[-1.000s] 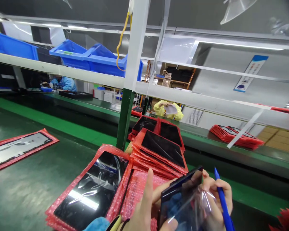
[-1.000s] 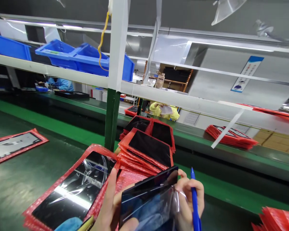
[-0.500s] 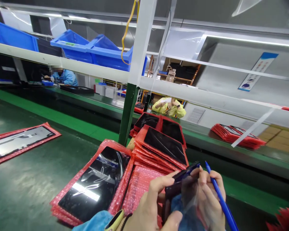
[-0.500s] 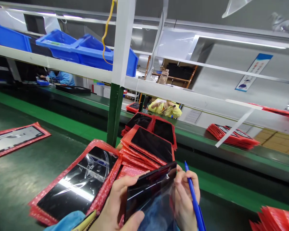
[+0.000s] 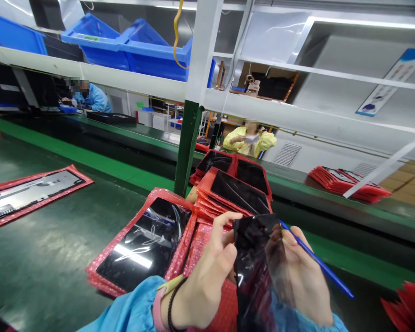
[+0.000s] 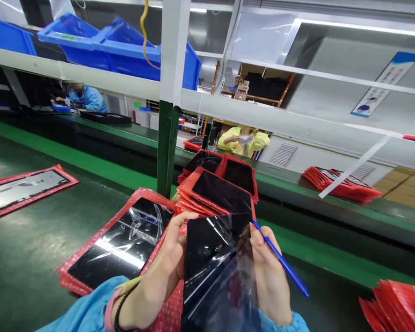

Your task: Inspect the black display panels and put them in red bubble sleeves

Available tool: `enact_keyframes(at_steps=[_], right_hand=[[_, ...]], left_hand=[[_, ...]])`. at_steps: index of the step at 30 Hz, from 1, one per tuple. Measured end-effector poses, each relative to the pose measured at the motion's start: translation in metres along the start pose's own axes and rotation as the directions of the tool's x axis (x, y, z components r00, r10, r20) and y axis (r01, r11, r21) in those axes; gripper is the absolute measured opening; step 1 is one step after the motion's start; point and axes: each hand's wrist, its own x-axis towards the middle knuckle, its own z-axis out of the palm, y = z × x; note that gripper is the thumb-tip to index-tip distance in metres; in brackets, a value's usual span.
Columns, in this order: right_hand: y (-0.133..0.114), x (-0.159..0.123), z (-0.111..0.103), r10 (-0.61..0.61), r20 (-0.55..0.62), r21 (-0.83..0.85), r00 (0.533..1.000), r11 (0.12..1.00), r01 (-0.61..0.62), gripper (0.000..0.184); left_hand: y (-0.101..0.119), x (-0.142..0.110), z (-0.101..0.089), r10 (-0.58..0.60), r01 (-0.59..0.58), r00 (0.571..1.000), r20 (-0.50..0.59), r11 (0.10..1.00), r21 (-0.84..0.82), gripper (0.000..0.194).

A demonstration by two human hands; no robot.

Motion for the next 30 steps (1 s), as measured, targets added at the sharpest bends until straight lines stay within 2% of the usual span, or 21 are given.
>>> enact_keyframes(at_steps=[3, 7, 14, 21, 26, 30], right_hand=[[-0.002, 0.005, -0.004, 0.111, 0.022, 0.055, 0.994, 0.992, -0.112, 0.025], [-0.004, 0.011, -0.007, 0.187, 0.084, 0.101, 0.979, 0.975, -0.196, 0.022], [-0.002, 0.020, -0.007, 0.262, 0.068, 0.151, 0.963, 0.951, -0.269, 0.031], [0.002, 0.024, -0.006, 0.341, 0.036, 0.220, 0.940, 0.914, -0.340, 0.037], [-0.002, 0.020, -0.001, 0.378, 0.043, 0.211, 0.925, 0.901, -0.378, 0.034], [-0.003, 0.020, 0.000, 0.366, 0.018, 0.183, 0.931, 0.914, -0.363, 0.030]], left_hand=[[-0.003, 0.002, -0.002, -0.043, 0.041, 0.997, -0.062, 0.998, -0.042, 0.044], [-0.003, 0.008, -0.003, -0.068, 0.063, 0.995, -0.068, 0.995, -0.076, 0.036], [-0.006, 0.015, -0.005, -0.062, 0.048, 0.995, -0.078, 0.983, -0.175, 0.038], [-0.004, 0.021, -0.006, -0.160, 0.133, 0.981, -0.107, 0.965, -0.224, 0.045], [-0.005, 0.023, -0.005, -0.188, 0.154, 0.977, -0.099, 0.948, -0.279, 0.047], [-0.004, 0.024, -0.006, -0.204, 0.167, 0.973, -0.109, 0.946, -0.279, 0.052]])
